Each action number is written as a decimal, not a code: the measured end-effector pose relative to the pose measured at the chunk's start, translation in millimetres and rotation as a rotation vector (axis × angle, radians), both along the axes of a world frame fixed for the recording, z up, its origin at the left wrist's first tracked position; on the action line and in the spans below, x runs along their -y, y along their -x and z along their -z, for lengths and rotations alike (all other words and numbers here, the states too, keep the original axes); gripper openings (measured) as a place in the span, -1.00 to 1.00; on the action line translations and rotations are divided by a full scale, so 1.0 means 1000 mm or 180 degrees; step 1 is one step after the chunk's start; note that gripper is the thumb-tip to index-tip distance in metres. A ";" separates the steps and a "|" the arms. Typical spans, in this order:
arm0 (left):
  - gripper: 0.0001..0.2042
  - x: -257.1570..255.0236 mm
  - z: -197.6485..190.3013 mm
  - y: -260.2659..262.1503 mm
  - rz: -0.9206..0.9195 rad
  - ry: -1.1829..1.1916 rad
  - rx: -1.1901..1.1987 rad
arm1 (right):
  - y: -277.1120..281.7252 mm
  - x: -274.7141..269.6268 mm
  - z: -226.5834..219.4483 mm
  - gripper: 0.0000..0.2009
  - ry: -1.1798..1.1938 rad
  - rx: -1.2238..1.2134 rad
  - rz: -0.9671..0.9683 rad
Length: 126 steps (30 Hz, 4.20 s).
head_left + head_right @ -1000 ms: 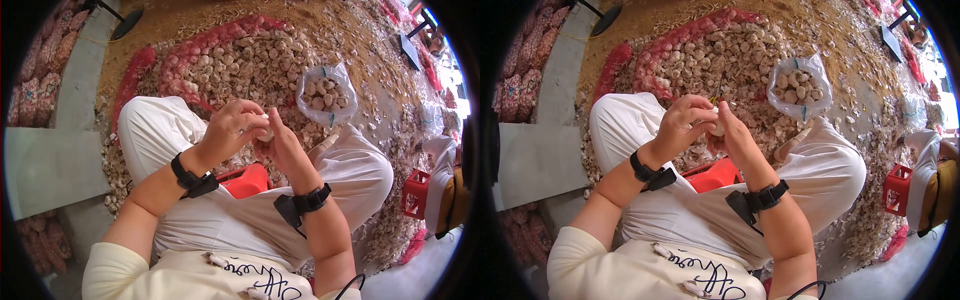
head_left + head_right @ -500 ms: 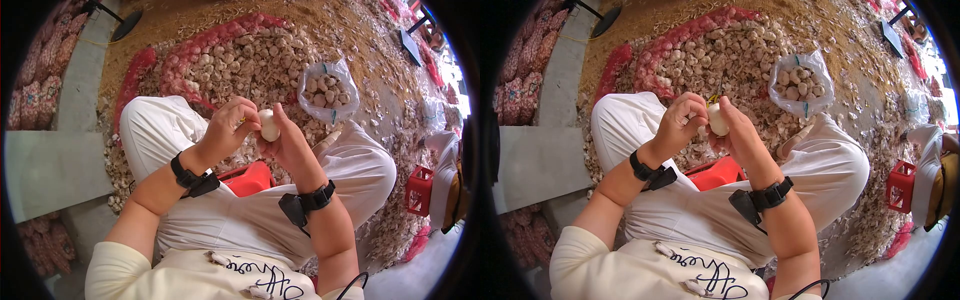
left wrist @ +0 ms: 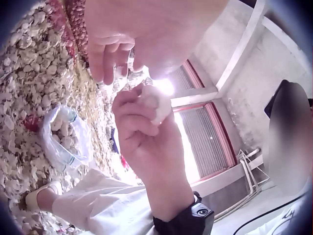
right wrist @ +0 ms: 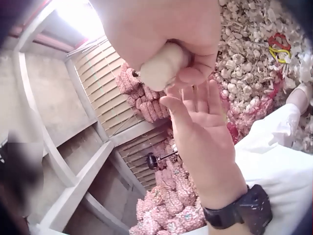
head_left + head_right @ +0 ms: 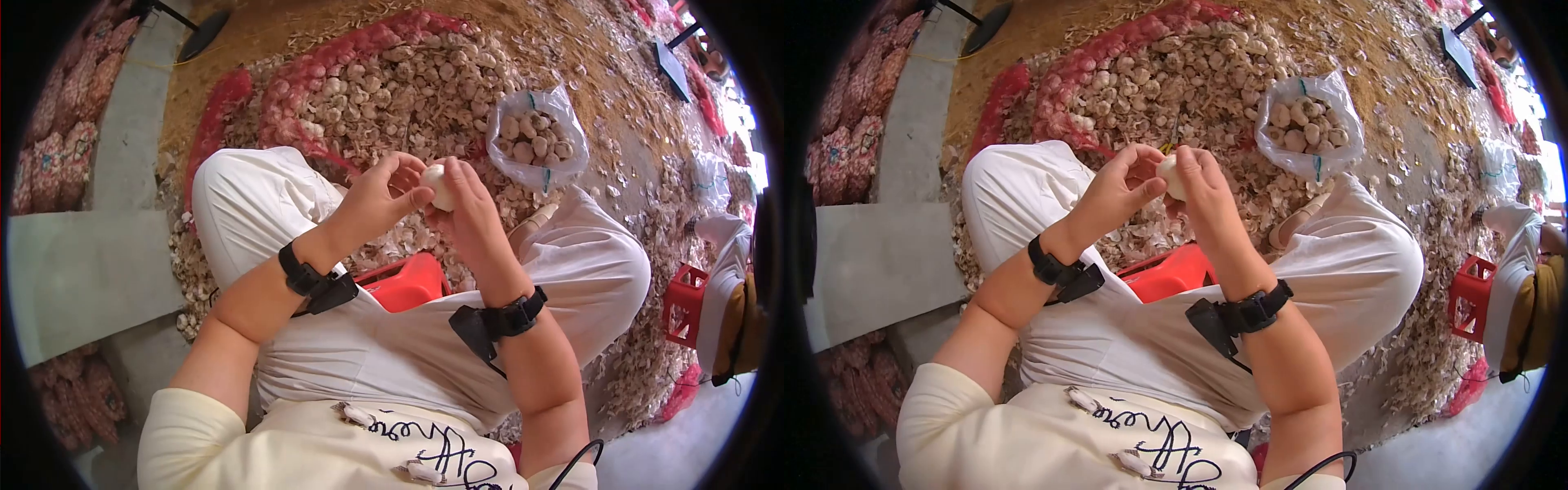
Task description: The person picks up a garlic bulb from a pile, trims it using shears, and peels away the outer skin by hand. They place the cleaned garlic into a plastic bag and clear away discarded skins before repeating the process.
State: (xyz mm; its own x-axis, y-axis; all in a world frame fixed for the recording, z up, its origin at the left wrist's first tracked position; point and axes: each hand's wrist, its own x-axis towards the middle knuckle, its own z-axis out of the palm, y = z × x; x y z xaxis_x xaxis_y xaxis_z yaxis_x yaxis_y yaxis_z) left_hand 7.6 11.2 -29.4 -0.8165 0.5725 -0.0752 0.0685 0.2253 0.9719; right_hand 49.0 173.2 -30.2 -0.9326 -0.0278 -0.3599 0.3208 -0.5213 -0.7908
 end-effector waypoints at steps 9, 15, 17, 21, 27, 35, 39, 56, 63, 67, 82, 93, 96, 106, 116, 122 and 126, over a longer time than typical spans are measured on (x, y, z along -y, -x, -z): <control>-0.45 0.000 0.015 0.007 0.0136 -0.0487 0.1730 | -0.007 0.007 0.013 -0.61 -0.1802 -0.0974 -0.0242; -0.56 0.006 0.049 0.025 -0.0235 0.0363 0.2311 | -0.005 -0.005 -0.016 -0.62 -0.2519 -0.1013 -0.0165; -0.60 0.003 0.069 0.032 -0.0293 0.0660 0.2647 | -0.004 -0.006 -0.013 -0.65 -0.2210 -0.0987 -0.0117; -0.65 -0.004 0.118 0.054 0.0089 0.0865 0.2796 | -0.008 -0.005 -0.017 -0.68 -0.2398 -0.1201 -0.0018; -0.49 -0.070 0.132 0.077 0.0143 -0.1280 0.3921 | -0.009 -0.017 -0.026 -0.70 -0.2357 -0.1207 0.0170; -0.54 -0.089 0.100 0.061 -0.0246 0.0019 0.2190 | -0.011 -0.028 -0.029 -0.70 -0.2259 -0.1265 0.0180; -0.75 -0.009 0.210 0.088 0.0079 0.1691 0.1689 | -0.014 -0.035 -0.043 -0.69 -0.1832 -0.1171 0.0236; -0.49 0.053 0.271 0.220 -0.2005 0.3066 -0.1158 | 0.013 -0.075 -0.061 -0.67 -0.1828 -0.0139 -0.0302; -0.49 0.055 0.251 0.285 -0.0611 0.3905 -0.1586 | 0.022 -0.070 -0.048 -0.71 -0.1846 -0.0036 -0.0551; -0.57 0.031 0.228 0.295 -0.0368 0.4204 -0.0882 | 0.029 -0.068 -0.050 -0.73 -0.1898 0.0132 -0.0631; -0.49 -0.012 0.318 0.187 -0.0539 0.3391 0.0726 | 0.025 -0.066 -0.050 -0.77 -0.1978 -0.0093 -0.0683; -0.41 -0.018 0.277 0.203 0.0351 0.2576 0.1463 | 0.024 -0.065 -0.054 -0.75 -0.2157 -0.0320 -0.0906; -0.40 -0.008 0.246 0.210 0.0731 0.2088 0.1821 | 0.017 -0.065 -0.049 -0.72 -0.2135 -0.0491 -0.0863; -0.70 -0.040 0.033 0.155 0.0803 0.0246 0.2246 | 0.011 -0.093 -0.007 -0.77 -0.1686 -0.0348 0.1009; -0.69 -0.015 -0.025 0.070 0.1342 -0.0639 0.1385 | -0.012 -0.033 -0.006 -0.22 0.0485 -0.0626 -0.0792; -0.56 0.003 -0.024 0.036 -0.0065 -0.1155 0.2793 | -0.008 -0.028 -0.004 -0.09 0.1104 -0.0908 -0.0513; -0.58 0.013 -0.032 0.028 -0.0346 -0.1553 0.3185 | -0.007 -0.036 -0.003 -0.09 0.0203 -0.1049 -0.0447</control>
